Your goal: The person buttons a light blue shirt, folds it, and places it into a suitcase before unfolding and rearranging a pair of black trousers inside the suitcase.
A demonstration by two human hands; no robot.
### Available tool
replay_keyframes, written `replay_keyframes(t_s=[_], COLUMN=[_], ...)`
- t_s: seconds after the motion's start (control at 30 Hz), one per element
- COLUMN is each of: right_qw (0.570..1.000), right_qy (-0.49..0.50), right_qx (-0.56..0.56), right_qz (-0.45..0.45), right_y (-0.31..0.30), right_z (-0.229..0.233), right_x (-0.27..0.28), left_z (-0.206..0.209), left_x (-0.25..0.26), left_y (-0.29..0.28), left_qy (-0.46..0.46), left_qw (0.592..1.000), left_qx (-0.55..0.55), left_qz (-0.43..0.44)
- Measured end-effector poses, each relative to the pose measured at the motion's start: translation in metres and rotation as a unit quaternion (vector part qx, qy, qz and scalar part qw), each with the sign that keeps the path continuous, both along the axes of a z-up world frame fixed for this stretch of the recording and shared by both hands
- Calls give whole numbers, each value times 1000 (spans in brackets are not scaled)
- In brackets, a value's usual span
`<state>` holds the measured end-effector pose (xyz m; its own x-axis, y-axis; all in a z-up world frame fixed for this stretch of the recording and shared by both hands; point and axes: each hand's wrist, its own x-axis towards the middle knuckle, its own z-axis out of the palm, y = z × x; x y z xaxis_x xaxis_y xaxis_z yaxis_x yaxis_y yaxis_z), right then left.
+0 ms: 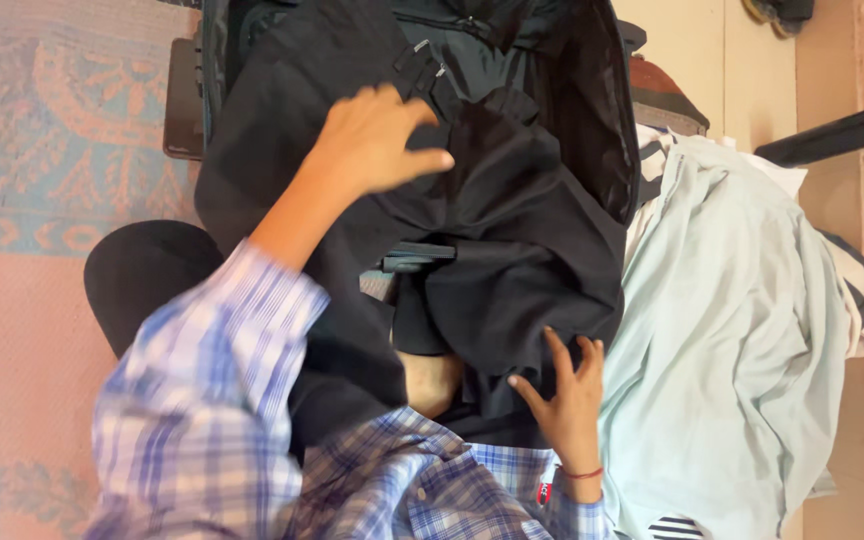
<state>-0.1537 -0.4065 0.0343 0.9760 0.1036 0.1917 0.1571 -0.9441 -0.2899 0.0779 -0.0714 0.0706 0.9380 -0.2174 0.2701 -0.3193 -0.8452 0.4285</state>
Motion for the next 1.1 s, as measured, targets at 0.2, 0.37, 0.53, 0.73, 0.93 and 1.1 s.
replay_keyframes(t_s=[0.2,0.37,0.53,0.73,0.93,1.1], right_qw=[983,914,924,974,943,991], right_qy=[-9,-59,279,209,154,128], right_qx=[176,342,254,-76,291,19], right_qz=[-55,-209,-57,-52,42,-36], right_y=[-28,-119,-149,-82,-45,-29], right_z=[-65,-43,92,146,21,-126], right_x=[-20,-44,-26,52,250,394], left_z=[-153,-183,-146,-128,-157,-125], left_x=[66,65,63,70,75,60], left_y=[1,14,19,52,81,75], left_qy=[-23,-55,-94,-276,1,-169], left_qw=[973,981,954,901,907,907], left_qx=[107,90,-82,53,35,-81], left_qz=[204,160,272,329,419,376])
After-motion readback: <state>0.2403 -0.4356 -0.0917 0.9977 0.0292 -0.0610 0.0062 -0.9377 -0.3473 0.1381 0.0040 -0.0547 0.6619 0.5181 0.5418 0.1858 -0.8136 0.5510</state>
